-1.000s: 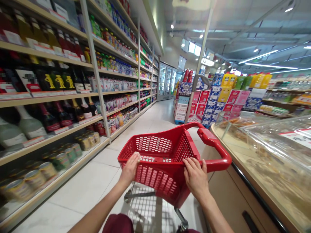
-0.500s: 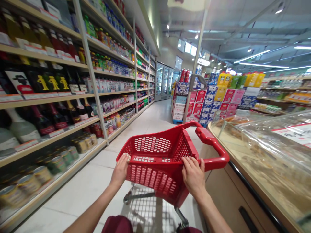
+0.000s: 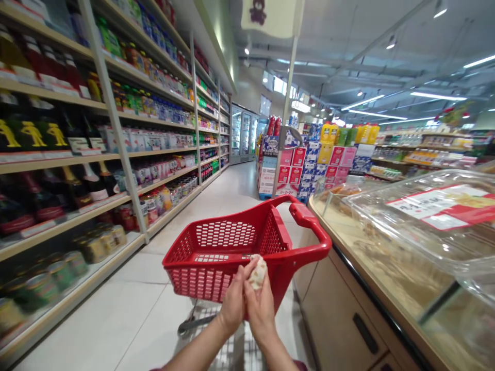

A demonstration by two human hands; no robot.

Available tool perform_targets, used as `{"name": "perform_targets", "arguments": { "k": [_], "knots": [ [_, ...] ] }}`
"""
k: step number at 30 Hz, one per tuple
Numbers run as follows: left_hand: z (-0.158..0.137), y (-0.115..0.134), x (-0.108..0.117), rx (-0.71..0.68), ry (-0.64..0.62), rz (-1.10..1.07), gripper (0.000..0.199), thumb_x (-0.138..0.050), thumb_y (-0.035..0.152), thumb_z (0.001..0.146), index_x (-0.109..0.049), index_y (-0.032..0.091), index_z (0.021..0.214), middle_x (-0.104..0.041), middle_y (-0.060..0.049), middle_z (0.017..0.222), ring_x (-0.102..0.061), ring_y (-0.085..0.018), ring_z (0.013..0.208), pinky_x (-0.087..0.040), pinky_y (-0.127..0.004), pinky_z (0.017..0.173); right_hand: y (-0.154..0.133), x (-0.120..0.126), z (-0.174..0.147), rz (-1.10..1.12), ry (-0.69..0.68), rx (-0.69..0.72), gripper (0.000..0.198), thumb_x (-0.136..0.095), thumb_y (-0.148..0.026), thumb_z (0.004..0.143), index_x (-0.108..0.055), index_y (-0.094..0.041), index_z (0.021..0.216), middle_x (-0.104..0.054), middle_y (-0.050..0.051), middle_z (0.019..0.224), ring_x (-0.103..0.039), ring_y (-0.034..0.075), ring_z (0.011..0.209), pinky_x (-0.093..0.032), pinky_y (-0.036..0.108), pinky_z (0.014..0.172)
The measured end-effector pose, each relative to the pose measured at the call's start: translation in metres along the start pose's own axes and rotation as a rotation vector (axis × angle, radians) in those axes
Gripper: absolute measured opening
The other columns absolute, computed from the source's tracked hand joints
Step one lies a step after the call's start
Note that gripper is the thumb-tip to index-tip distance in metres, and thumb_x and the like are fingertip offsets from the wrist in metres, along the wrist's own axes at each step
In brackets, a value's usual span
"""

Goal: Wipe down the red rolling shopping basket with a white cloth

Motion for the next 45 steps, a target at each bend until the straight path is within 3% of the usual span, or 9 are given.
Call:
{"name": "perform_targets", "arguments": {
  "k": [3, 7, 10, 16, 23, 30, 36, 42, 45],
  "knots": [
    [0.011, 0.003, 0.028, -0.089, -0.034, 0.286, 0.047, -0.029, 0.041, 0.084, -0.043, 0.019, 0.122, -0.043, -0.007, 0.131, -0.037, -0.02, 0.12, -0.029, -0.039, 0.102, -0.013, 0.03, 0.023, -0.068, 0.052, 0.113, 0.041, -0.045, -0.03, 0.08, -0.045, -0.018, 0.12, -0.052, 0.009, 0.119, -0.049, 0.02, 0.109, -0.042, 0.036, 0.091],
    [0.031, -0.007, 0.102, -0.086, 0.196, 1.108, 0.046, -0.039, 0.024, 0.076, -0.043, 0.014, 0.12, -0.042, -0.012, 0.13, -0.031, -0.025, 0.124, -0.025, -0.048, 0.101, -0.045, 0.105, 0.073, -0.434, 0.255, 0.478, 0.035, -0.047, -0.022, 0.079, -0.053, -0.02, 0.114, -0.05, 0.01, 0.121, -0.047, 0.022, 0.11, -0.037, 0.041, 0.094],
    [0.038, -0.025, 0.127, -0.086, 0.148, 1.279, 0.05, -0.044, 0.013, 0.066, -0.046, 0.014, 0.116, -0.049, -0.012, 0.124, -0.035, -0.025, 0.121, -0.023, -0.048, 0.102, -0.033, 0.124, 0.082, -0.684, 0.346, 0.586, 0.032, -0.045, -0.019, 0.079, -0.057, -0.02, 0.108, -0.051, 0.011, 0.118, -0.046, 0.023, 0.109, -0.039, 0.041, 0.091],
    [0.04, -0.043, 0.129, -0.087, 0.138, 1.357, 0.058, -0.041, 0.006, 0.061, -0.042, 0.008, 0.119, -0.044, -0.014, 0.127, -0.029, -0.025, 0.125, -0.022, -0.046, 0.103, 0.055, 0.064, 0.01, -0.826, -0.125, 0.532, 0.043, -0.035, -0.005, 0.074, -0.06, -0.027, 0.101, -0.061, 0.003, 0.099, -0.056, 0.016, 0.088, -0.049, 0.027, 0.074],
    [0.041, -0.049, 0.139, -0.075, 0.112, 1.396, 0.062, -0.039, 0.005, 0.059, -0.039, 0.008, 0.121, -0.041, -0.013, 0.131, -0.024, -0.026, 0.127, -0.019, -0.048, 0.104, 0.0, 0.118, 0.067, -0.663, 0.378, 0.565, 0.034, -0.042, -0.016, 0.079, -0.056, -0.018, 0.11, -0.045, 0.012, 0.114, -0.044, 0.024, 0.106, -0.039, 0.043, 0.089],
    [0.039, -0.05, 0.139, -0.062, 0.101, 1.368, 0.064, -0.04, 0.006, 0.057, -0.039, 0.009, 0.121, -0.04, -0.013, 0.131, -0.024, -0.026, 0.126, -0.021, -0.048, 0.103, 0.047, 0.064, 0.012, -0.767, -0.069, 0.56, 0.032, -0.039, -0.01, 0.077, -0.062, -0.024, 0.094, -0.055, 0.005, 0.094, -0.053, 0.017, 0.085, -0.049, 0.027, 0.07],
    [0.034, -0.048, 0.139, -0.112, 0.14, 1.375, 0.065, -0.039, 0.004, 0.056, -0.039, 0.012, 0.121, -0.042, -0.011, 0.13, -0.024, -0.025, 0.127, -0.019, -0.048, 0.103, 0.005, 0.118, 0.054, -0.715, 0.382, 0.56, 0.031, -0.042, -0.017, 0.079, -0.059, -0.021, 0.105, -0.048, 0.011, 0.106, -0.046, 0.023, 0.099, -0.043, 0.04, 0.083],
    [0.033, -0.048, 0.14, -0.091, 0.116, 1.36, 0.065, -0.039, 0.004, 0.056, -0.04, 0.008, 0.12, -0.041, -0.014, 0.13, -0.025, -0.025, 0.126, -0.02, -0.047, 0.103, 0.031, 0.068, 0.014, -0.79, -0.053, 0.608, 0.031, -0.04, -0.01, 0.078, -0.063, -0.026, 0.092, -0.056, 0.004, 0.089, -0.053, 0.016, 0.082, -0.048, 0.025, 0.068],
    [0.034, -0.047, 0.139, -0.089, 0.116, 1.354, 0.064, -0.038, 0.003, 0.056, -0.041, 0.007, 0.12, -0.041, -0.014, 0.13, -0.025, -0.025, 0.126, -0.02, -0.047, 0.104, 0.024, 0.078, 0.018, -0.783, 0.097, 0.614, 0.034, -0.038, -0.01, 0.078, -0.06, -0.023, 0.1, -0.053, 0.007, 0.098, -0.051, 0.019, 0.09, -0.047, 0.031, 0.075]
  ]
}}
Point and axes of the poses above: each hand's wrist, its own z-axis towards the middle knuckle, its own x-axis out of the back of the hand, y = z × x, the point moved 6 cm from there along z, towards the middle knuckle
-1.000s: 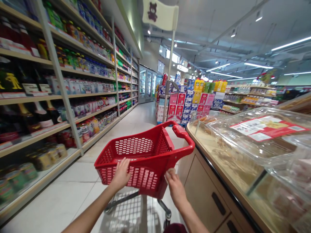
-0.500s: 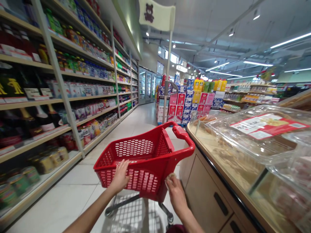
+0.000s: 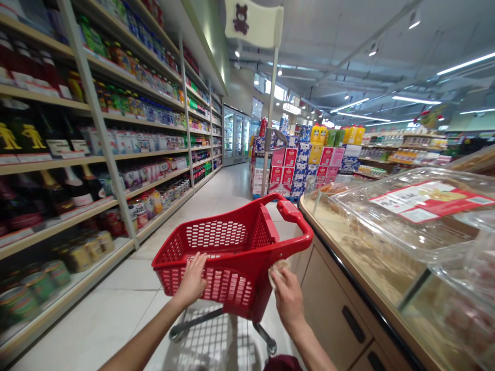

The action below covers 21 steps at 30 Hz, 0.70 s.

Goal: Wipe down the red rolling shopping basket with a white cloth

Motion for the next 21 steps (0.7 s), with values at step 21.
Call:
{"name": "perform_targets", "arguments": {
  "k": [21],
  "knots": [
    [0.0, -0.001, 0.001, 0.027, -0.021, 0.015, 0.064, -0.038, 0.001, 0.055, -0.041, 0.006, 0.119, -0.042, -0.014, 0.13, -0.026, -0.025, 0.126, -0.019, -0.045, 0.104, -0.008, -0.008, 0.01, 0.025, -0.112, 0.085, 0.03, -0.041, -0.011, 0.078, -0.062, -0.025, 0.096, -0.056, 0.004, 0.089, -0.052, 0.016, 0.084, -0.048, 0.028, 0.071]
  ]
}}
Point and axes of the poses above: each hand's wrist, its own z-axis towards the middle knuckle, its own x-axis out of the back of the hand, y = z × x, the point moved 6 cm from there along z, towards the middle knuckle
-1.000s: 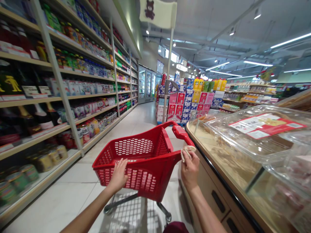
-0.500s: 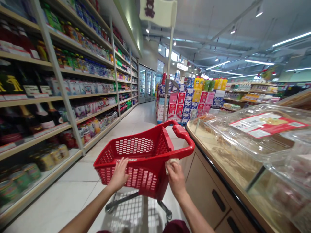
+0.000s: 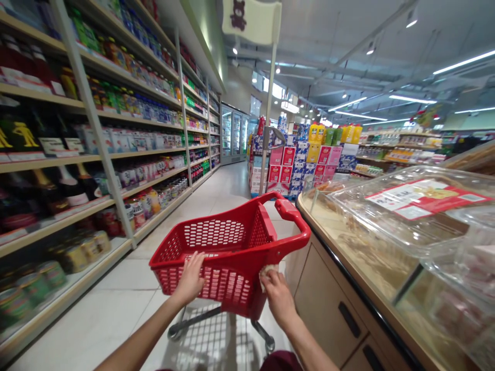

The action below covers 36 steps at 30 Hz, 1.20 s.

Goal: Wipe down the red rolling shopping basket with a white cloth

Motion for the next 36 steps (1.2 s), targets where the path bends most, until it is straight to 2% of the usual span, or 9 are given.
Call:
{"name": "perform_targets", "arguments": {
  "k": [2, 5, 7, 12, 18, 22, 24, 30, 36],
  "knots": [
    [0.001, 0.0, 0.0, 0.011, -0.008, 0.005, 0.065, -0.038, 0.001, 0.055, -0.041, 0.008, 0.119, -0.042, -0.013, 0.13, -0.026, -0.025, 0.126, -0.019, -0.045, 0.105, 0.004, 0.008, 0.0, 0.011, 0.043, -0.012, 0.031, -0.04, -0.011, 0.078, -0.061, -0.023, 0.097, -0.055, 0.005, 0.093, -0.051, 0.017, 0.087, -0.047, 0.028, 0.073],
    [0.001, 0.002, 0.001, 0.019, -0.019, 0.007, 0.065, -0.037, 0.001, 0.056, -0.04, 0.008, 0.12, -0.041, -0.012, 0.131, -0.024, -0.023, 0.127, -0.018, -0.044, 0.105, 0.027, 0.034, 0.015, -0.041, 0.261, -0.147, 0.031, -0.04, -0.013, 0.079, -0.06, -0.018, 0.102, -0.049, 0.01, 0.102, -0.047, 0.021, 0.096, -0.044, 0.036, 0.081],
    [0.001, 0.002, 0.001, 0.021, -0.029, 0.007, 0.064, -0.037, 0.001, 0.057, -0.039, 0.007, 0.121, -0.04, -0.013, 0.132, -0.023, -0.023, 0.127, -0.017, -0.044, 0.106, 0.035, 0.038, 0.02, -0.066, 0.307, -0.186, 0.031, -0.04, -0.014, 0.079, -0.061, -0.018, 0.102, -0.049, 0.011, 0.101, -0.046, 0.022, 0.095, -0.043, 0.038, 0.081],
    [0.0, 0.003, 0.003, 0.018, -0.046, 0.006, 0.065, -0.039, 0.002, 0.057, -0.039, 0.005, 0.121, -0.04, -0.015, 0.131, -0.023, -0.024, 0.127, -0.018, -0.046, 0.105, 0.001, -0.005, -0.003, 0.042, -0.058, 0.017, 0.032, -0.039, -0.01, 0.08, -0.061, -0.025, 0.097, -0.055, 0.005, 0.091, -0.051, 0.016, 0.084, -0.047, 0.027, 0.071],
    [-0.004, 0.006, 0.004, 0.007, -0.052, 0.009, 0.066, -0.035, 0.0, 0.058, -0.035, 0.005, 0.124, -0.035, -0.014, 0.134, -0.018, -0.022, 0.129, -0.014, -0.044, 0.106, -0.012, 0.004, 0.021, 0.056, 0.159, -0.002, 0.029, -0.042, -0.014, 0.081, -0.058, -0.02, 0.105, -0.052, 0.009, 0.099, -0.048, 0.02, 0.094, -0.044, 0.034, 0.08],
    [-0.009, 0.009, 0.005, -0.018, -0.094, 0.008, 0.067, -0.034, -0.001, 0.059, -0.033, 0.005, 0.125, -0.033, -0.013, 0.136, -0.016, -0.021, 0.13, -0.013, -0.044, 0.107, -0.031, -0.039, -0.001, 0.015, -0.125, 0.049, 0.024, -0.045, -0.013, 0.08, -0.061, -0.023, 0.094, -0.057, 0.005, 0.091, -0.05, 0.017, 0.079, -0.045, 0.028, 0.071],
    [-0.01, 0.009, 0.007, -0.03, -0.123, 0.008, 0.069, -0.034, -0.001, 0.058, -0.032, 0.006, 0.126, -0.032, -0.011, 0.137, -0.014, -0.021, 0.13, -0.013, -0.043, 0.107, -0.043, -0.054, -0.014, 0.03, -0.195, 0.056, 0.022, -0.047, -0.012, 0.078, -0.062, -0.024, 0.089, -0.058, 0.004, 0.088, -0.051, 0.016, 0.076, -0.045, 0.026, 0.067],
    [-0.011, 0.004, 0.012, -0.028, -0.189, 0.01, 0.071, -0.034, -0.001, 0.058, -0.03, 0.005, 0.128, -0.029, -0.01, 0.138, -0.013, -0.02, 0.13, -0.011, -0.041, 0.107, -0.057, -0.044, 0.021, 0.124, 0.028, 0.022, 0.028, -0.039, -0.015, 0.084, -0.056, -0.02, 0.106, -0.054, 0.008, 0.097, -0.049, 0.018, 0.091, -0.042, 0.031, 0.08],
    [-0.016, 0.007, 0.015, -0.032, -0.234, -0.001, 0.071, -0.035, 0.0, 0.058, -0.03, 0.007, 0.128, -0.029, -0.01, 0.139, -0.014, -0.02, 0.13, -0.012, -0.04, 0.107, -0.091, -0.066, -0.014, 0.148, -0.145, 0.131, 0.021, -0.045, -0.014, 0.08, -0.062, -0.025, 0.083, -0.059, 0.002, 0.083, -0.052, 0.016, 0.076, -0.045, 0.026, 0.069]
  ]
}}
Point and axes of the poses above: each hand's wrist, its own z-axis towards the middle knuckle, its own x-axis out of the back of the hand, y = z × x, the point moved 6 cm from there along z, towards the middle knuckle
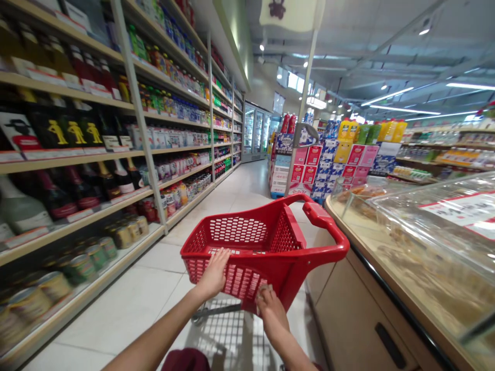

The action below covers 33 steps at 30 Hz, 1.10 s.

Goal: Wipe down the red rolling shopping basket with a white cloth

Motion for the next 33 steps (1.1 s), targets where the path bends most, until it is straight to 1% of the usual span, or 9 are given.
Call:
{"name": "perform_targets", "arguments": {
  "k": [3, 6, 9, 13, 19, 23, 25, 30, 33],
  "knots": [
    [-0.001, -0.006, 0.005, -0.014, -0.021, -0.013, 0.071, -0.037, 0.001, 0.058, -0.032, 0.012, 0.128, -0.03, -0.006, 0.138, -0.016, -0.016, 0.129, -0.014, -0.036, 0.107, -0.019, -0.009, 0.013, 0.041, -0.002, 0.02, 0.023, -0.044, -0.015, 0.081, -0.06, -0.024, 0.095, -0.057, 0.005, 0.091, -0.052, 0.017, 0.082, -0.045, 0.029, 0.071],
    [-0.004, -0.035, 0.022, 0.043, 0.004, -0.014, 0.065, -0.034, 0.001, 0.063, -0.033, 0.012, 0.128, -0.031, -0.008, 0.138, -0.018, -0.016, 0.129, -0.013, -0.038, 0.107, -0.027, -0.017, 0.038, 0.071, 0.046, 0.002, 0.029, -0.04, -0.014, 0.083, -0.055, -0.021, 0.107, -0.054, 0.009, 0.102, -0.05, 0.018, 0.089, -0.043, 0.032, 0.077],
    [-0.014, -0.076, 0.04, 0.148, 0.044, -0.013, 0.056, -0.031, 0.004, 0.07, -0.034, 0.005, 0.126, -0.032, -0.016, 0.136, -0.018, -0.022, 0.129, -0.016, -0.045, 0.105, -0.032, -0.036, 0.034, 0.069, 0.009, 0.011, 0.027, -0.041, -0.011, 0.082, -0.059, -0.023, 0.098, -0.058, 0.006, 0.094, -0.052, 0.017, 0.082, -0.045, 0.029, 0.071],
    [-0.023, -0.104, 0.046, 0.169, 0.039, -0.047, 0.051, -0.034, 0.006, 0.072, -0.04, 0.01, 0.123, -0.039, -0.012, 0.133, -0.026, -0.02, 0.126, -0.024, -0.038, 0.103, -0.056, -0.063, 0.025, 0.125, -0.097, 0.071, 0.026, -0.04, -0.01, 0.083, -0.059, -0.025, 0.091, -0.059, 0.003, 0.087, -0.053, 0.015, 0.081, -0.045, 0.025, 0.069],
    [-0.021, -0.106, 0.051, 0.108, 0.005, -0.102, 0.046, -0.038, 0.008, 0.072, -0.048, 0.016, 0.116, -0.049, -0.005, 0.125, -0.036, -0.015, 0.121, -0.028, -0.032, 0.102, -0.105, -0.091, 0.087, 0.08, -0.078, 0.165, 0.027, -0.043, -0.015, 0.083, -0.052, -0.018, 0.109, -0.054, 0.01, 0.105, -0.048, 0.018, 0.09, -0.043, 0.032, 0.078],
    [-0.025, -0.104, 0.054, 0.087, 0.01, -0.112, 0.049, -0.039, 0.007, 0.071, -0.047, 0.022, 0.117, -0.05, 0.0, 0.125, -0.036, -0.014, 0.121, -0.029, -0.032, 0.102, -0.112, -0.108, 0.065, 0.055, -0.108, 0.202, 0.018, -0.047, -0.009, 0.079, -0.06, -0.018, 0.089, -0.058, 0.006, 0.084, -0.051, 0.017, 0.078, -0.045, 0.026, 0.064],
    [-0.027, -0.104, 0.053, 0.092, 0.015, -0.111, 0.049, -0.038, 0.007, 0.072, -0.047, 0.021, 0.118, -0.048, -0.001, 0.126, -0.035, -0.013, 0.121, -0.029, -0.031, 0.102, -0.111, -0.106, 0.053, 0.056, -0.116, 0.205, 0.017, -0.046, -0.01, 0.08, -0.06, -0.019, 0.085, -0.057, 0.005, 0.081, -0.051, 0.017, 0.076, -0.045, 0.026, 0.064],
    [-0.029, -0.104, 0.048, 0.128, 0.018, -0.078, 0.049, -0.034, 0.006, 0.072, -0.046, 0.018, 0.118, -0.045, -0.002, 0.129, -0.032, -0.013, 0.123, -0.027, -0.031, 0.103, -0.103, -0.08, 0.071, 0.066, -0.084, 0.186, 0.028, -0.042, -0.015, 0.084, -0.052, -0.019, 0.109, -0.054, 0.009, 0.104, -0.048, 0.019, 0.088, -0.042, 0.033, 0.074],
    [-0.029, -0.103, 0.048, 0.155, 0.018, -0.031, 0.048, -0.033, 0.007, 0.073, -0.046, 0.018, 0.117, -0.045, -0.004, 0.129, -0.034, -0.014, 0.122, -0.028, -0.035, 0.102, -0.097, -0.07, 0.077, 0.039, -0.124, 0.184, 0.02, -0.044, -0.014, 0.082, -0.059, -0.019, 0.095, -0.056, 0.008, 0.091, -0.048, 0.018, 0.082, -0.042, 0.03, 0.069]
  ]
}}
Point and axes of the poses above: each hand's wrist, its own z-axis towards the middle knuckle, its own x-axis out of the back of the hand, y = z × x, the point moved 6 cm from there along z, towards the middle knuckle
